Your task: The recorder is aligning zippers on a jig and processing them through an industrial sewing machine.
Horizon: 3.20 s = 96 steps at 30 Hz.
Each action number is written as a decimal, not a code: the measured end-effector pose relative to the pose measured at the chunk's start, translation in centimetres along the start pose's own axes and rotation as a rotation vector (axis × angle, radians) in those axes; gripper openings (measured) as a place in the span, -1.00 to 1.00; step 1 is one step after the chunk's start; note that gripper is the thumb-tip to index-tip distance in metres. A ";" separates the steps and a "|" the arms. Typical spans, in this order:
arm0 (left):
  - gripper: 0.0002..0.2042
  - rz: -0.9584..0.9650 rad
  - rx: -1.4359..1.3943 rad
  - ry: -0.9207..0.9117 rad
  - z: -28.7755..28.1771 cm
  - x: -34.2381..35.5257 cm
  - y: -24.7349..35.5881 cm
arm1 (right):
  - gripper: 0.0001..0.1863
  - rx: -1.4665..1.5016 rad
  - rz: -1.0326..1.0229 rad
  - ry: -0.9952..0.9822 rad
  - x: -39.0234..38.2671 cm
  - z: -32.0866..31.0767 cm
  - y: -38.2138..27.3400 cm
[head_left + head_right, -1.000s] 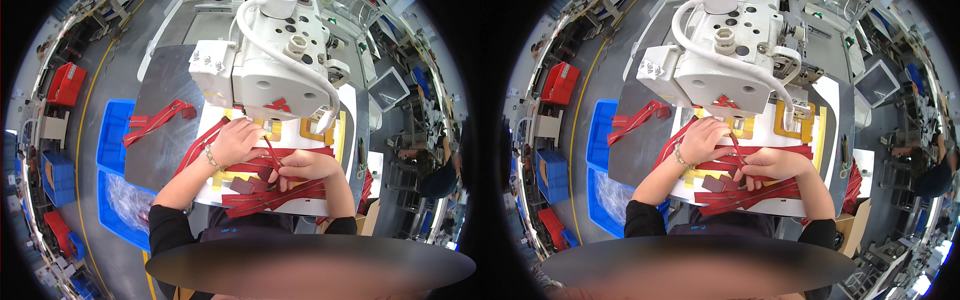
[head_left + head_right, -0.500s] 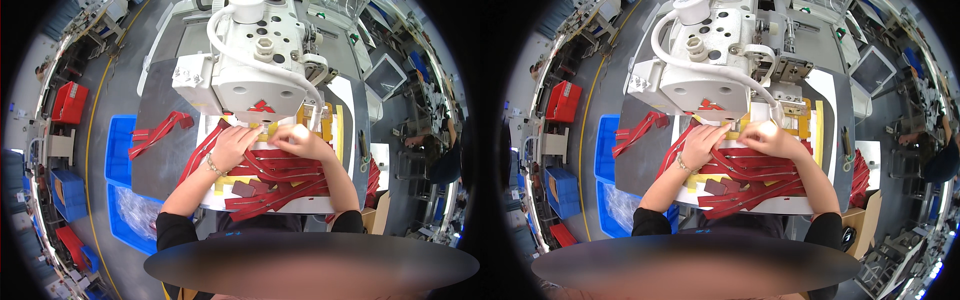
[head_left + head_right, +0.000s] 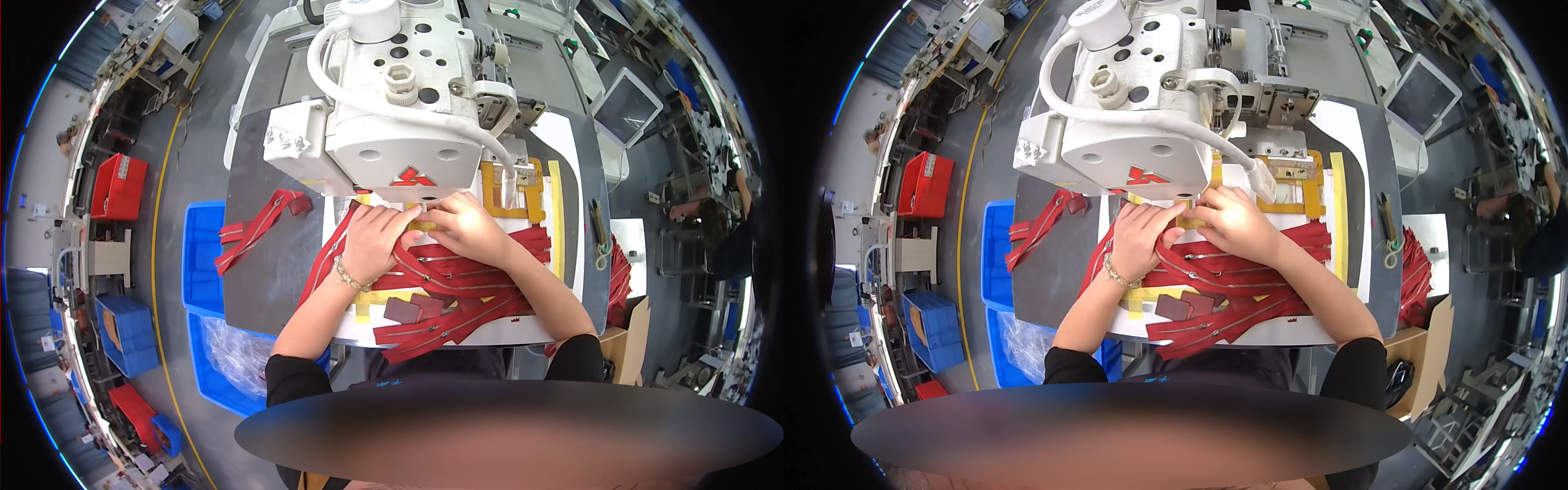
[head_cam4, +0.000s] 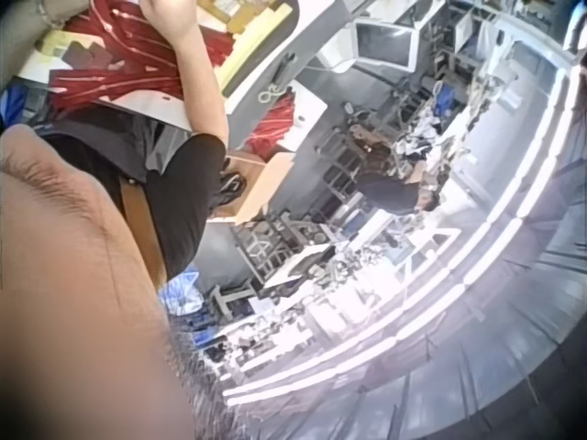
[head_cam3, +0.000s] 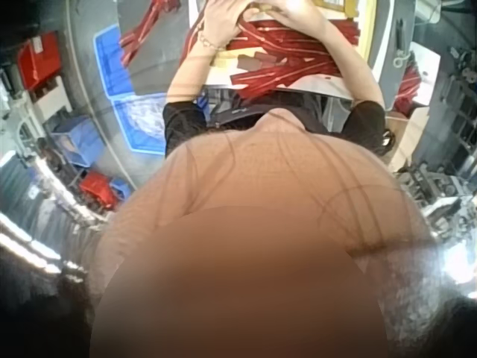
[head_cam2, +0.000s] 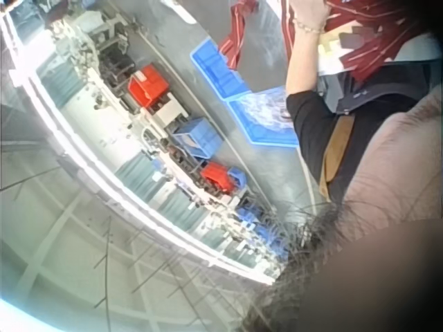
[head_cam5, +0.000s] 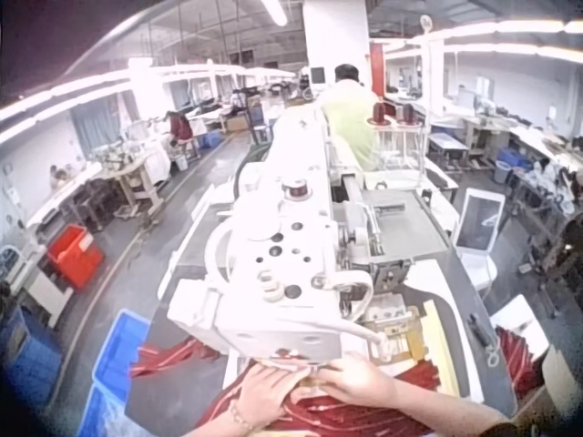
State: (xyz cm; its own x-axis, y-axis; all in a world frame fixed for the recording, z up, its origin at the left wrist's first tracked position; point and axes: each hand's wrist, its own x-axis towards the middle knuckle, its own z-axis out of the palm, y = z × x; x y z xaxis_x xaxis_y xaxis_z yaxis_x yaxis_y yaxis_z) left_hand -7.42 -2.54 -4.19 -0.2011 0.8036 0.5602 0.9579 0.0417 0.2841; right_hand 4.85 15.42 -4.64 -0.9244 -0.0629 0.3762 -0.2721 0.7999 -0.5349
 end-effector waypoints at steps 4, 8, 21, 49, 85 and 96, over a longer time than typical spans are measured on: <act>-0.67 0.016 -0.021 0.016 0.4 -0.1 -0.2 | -0.61 -0.016 -0.003 0.007 -0.1 0.5 0.0; -0.67 0.025 -0.030 0.022 0.4 -0.1 -0.2 | -0.64 -0.071 -0.037 0.033 -0.1 0.7 -0.2; -0.66 0.018 -0.009 -0.004 0.8 0.2 0.2 | -0.81 -0.234 -0.058 0.202 0.4 1.1 -0.5; -0.80 -0.067 -0.168 0.075 1.3 0.2 0.1 | -0.81 0.050 -0.025 0.113 0.1 0.8 1.0; -0.50 -0.036 -0.635 0.205 -1.5 -0.3 0.1 | -0.88 -0.145 -0.171 0.189 0.1 1.3 0.4; -0.42 -0.099 -1.241 0.081 -2.5 -0.9 0.0 | -0.87 -0.137 -0.145 0.207 0.1 1.4 0.5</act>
State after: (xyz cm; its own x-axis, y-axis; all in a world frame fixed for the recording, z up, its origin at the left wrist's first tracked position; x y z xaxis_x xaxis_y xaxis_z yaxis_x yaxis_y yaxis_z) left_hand -7.75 -4.79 -2.74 -0.3154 0.7880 0.5287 0.1066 -0.5242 0.8449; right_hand 4.28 14.93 -5.93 -0.8006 -0.0710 0.5950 -0.3462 0.8653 -0.3626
